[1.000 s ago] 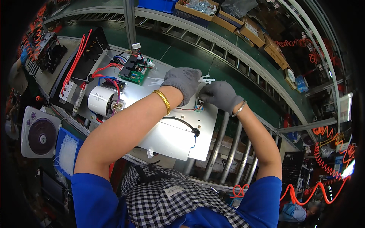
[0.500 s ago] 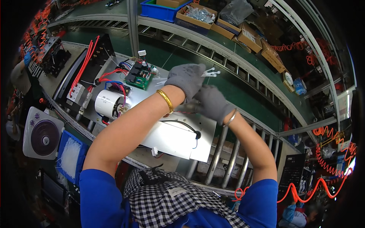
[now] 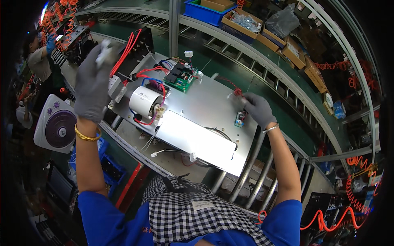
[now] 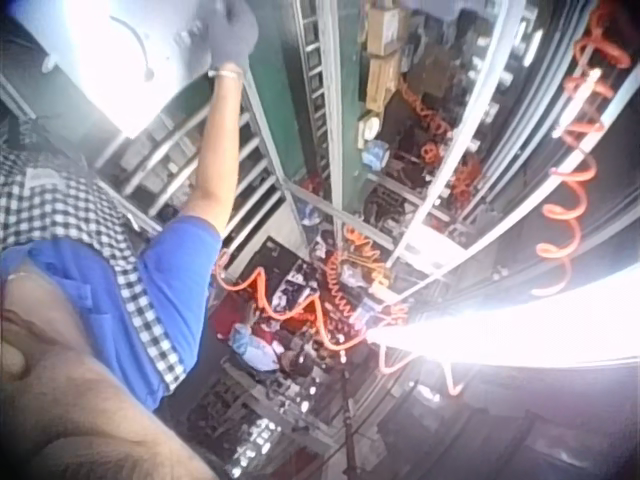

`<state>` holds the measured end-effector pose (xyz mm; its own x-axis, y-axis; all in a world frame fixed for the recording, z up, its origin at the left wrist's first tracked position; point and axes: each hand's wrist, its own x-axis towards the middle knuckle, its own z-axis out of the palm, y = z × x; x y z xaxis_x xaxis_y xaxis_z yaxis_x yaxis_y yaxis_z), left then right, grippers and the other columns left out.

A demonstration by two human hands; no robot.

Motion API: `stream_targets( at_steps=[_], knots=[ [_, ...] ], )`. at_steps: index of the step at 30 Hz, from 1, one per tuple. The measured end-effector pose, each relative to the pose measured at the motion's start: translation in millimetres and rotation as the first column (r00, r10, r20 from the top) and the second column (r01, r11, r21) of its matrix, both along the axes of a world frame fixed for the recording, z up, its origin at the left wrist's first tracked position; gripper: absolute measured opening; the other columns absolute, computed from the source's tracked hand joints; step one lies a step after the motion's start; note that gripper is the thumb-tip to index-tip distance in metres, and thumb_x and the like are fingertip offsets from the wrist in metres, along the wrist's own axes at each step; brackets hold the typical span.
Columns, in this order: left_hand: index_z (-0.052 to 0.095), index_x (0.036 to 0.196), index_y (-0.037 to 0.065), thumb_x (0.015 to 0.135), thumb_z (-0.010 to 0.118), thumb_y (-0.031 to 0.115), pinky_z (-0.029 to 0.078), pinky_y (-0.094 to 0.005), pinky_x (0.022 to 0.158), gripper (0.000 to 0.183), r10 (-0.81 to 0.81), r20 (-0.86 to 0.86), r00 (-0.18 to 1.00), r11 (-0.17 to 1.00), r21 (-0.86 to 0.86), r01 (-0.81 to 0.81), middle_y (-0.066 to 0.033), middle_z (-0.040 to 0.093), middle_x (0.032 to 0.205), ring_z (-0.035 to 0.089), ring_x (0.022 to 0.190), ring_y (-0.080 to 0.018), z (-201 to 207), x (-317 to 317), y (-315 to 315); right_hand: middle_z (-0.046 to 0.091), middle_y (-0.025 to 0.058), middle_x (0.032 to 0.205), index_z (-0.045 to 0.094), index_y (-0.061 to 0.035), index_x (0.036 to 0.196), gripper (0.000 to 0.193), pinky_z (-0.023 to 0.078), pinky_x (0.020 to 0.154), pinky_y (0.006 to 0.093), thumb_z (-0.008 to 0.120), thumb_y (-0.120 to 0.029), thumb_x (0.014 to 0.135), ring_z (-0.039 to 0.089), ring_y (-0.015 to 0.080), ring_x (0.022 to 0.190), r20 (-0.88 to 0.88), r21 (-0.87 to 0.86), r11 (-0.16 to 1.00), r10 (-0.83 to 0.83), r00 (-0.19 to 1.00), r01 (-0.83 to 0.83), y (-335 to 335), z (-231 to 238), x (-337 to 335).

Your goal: The person assembles an electronic device on a factory workbench. They connect various wires to a circuit board, secure them with zip ties, and organize the internal components within a metal casing.

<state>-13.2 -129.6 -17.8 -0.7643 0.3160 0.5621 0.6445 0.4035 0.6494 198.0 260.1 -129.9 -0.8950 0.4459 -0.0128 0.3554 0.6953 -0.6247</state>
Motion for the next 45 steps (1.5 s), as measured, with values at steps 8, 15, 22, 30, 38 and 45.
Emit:
stream_targets(
  at_steps=[8, 15, 22, 30, 38, 45],
  knots=[
    [0.055, 0.135, -0.002, 0.096, 0.063, 0.036, 0.047, -0.0356, 0.096, 0.055, 0.256, 0.218, 0.942, 0.955, -0.205, -0.212, -0.0187, 0.067, 0.121, 0.064, 0.112, -0.0257, -81, -45, -79, 0.065, 0.0104, 0.112, 0.068, -0.0174, 0.117, 0.03, 0.047, 0.089, 0.0426, 0.062, -0.029, 0.09, 0.061, 0.0306, 0.102, 0.045, 0.391, 0.871, 0.305, 0.951, -0.298, -30, 4, 3],
    [0.054, 0.139, 0.011, 0.095, 0.057, 0.025, 0.047, -0.039, 0.094, 0.046, 0.238, 0.038, 0.971, 0.943, -0.248, -0.221, -0.0219, 0.065, 0.121, 0.064, 0.111, -0.0349, -99, -53, -78, 0.064, 0.0103, 0.118, 0.066, -0.0152, 0.119, 0.034, 0.045, 0.097, 0.0453, 0.065, -0.03, 0.089, 0.058, 0.0334, 0.112, -0.086, 0.533, 0.822, 0.286, 0.954, -0.199, -53, 4, 23],
    [0.055, 0.137, 0.011, 0.091, 0.054, 0.019, 0.047, -0.0388, 0.094, 0.046, 0.263, -0.065, 0.963, 0.948, -0.168, -0.27, -0.0208, 0.066, 0.121, 0.064, 0.112, -0.034, -120, -63, -91, 0.069, 0.0118, 0.106, 0.069, -0.0069, 0.109, 0.023, 0.05, 0.089, 0.0373, 0.064, -0.02, 0.092, 0.064, 0.0284, 0.101, -0.451, 0.136, 0.976, -0.094, 0.888, 0.172, -79, -4, 111],
    [0.054, 0.137, 0.005, 0.089, 0.051, 0.011, 0.048, -0.0356, 0.092, 0.048, 0.212, 0.039, 0.976, 0.965, -0.168, -0.203, -0.0157, 0.069, 0.117, 0.067, 0.106, -0.0267, -103, -47, -78, 0.072, 0.0068, 0.101, 0.07, 0.0004, 0.109, 0.026, 0.05, 0.085, 0.0293, 0.061, -0.021, 0.098, 0.065, 0.0139, 0.095, -0.324, -0.394, 0.841, -0.504, 0.801, 0.37, -124, -105, 233],
    [0.053, 0.136, 0.0, 0.088, 0.053, 0.01, 0.047, -0.037, 0.095, 0.049, 0.139, -0.103, 0.985, 0.977, -0.149, -0.154, -0.0196, 0.066, 0.12, 0.065, 0.109, -0.03, -110, -46, -82, 0.072, 0.0111, 0.098, 0.072, -0.0005, 0.105, 0.024, 0.051, 0.082, 0.0306, 0.061, -0.02, 0.096, 0.067, 0.0173, 0.093, -0.167, -0.49, 0.767, -0.549, 0.819, 0.414, -207, -141, 248],
    [0.053, 0.136, 0.002, 0.087, 0.062, 0.018, 0.046, -0.0395, 0.097, 0.052, 0.009, -0.094, 0.996, 0.976, -0.216, -0.029, -0.0236, 0.062, 0.128, 0.061, 0.119, -0.0355, -105, 3, -62, 0.07, 0.0131, 0.103, 0.071, -0.0026, 0.106, 0.023, 0.053, 0.081, 0.0337, 0.061, -0.02, 0.095, 0.068, 0.0237, 0.093, -0.153, -0.371, 0.913, -0.239, 0.959, 0.169, -277, -143, 212]
  ],
)
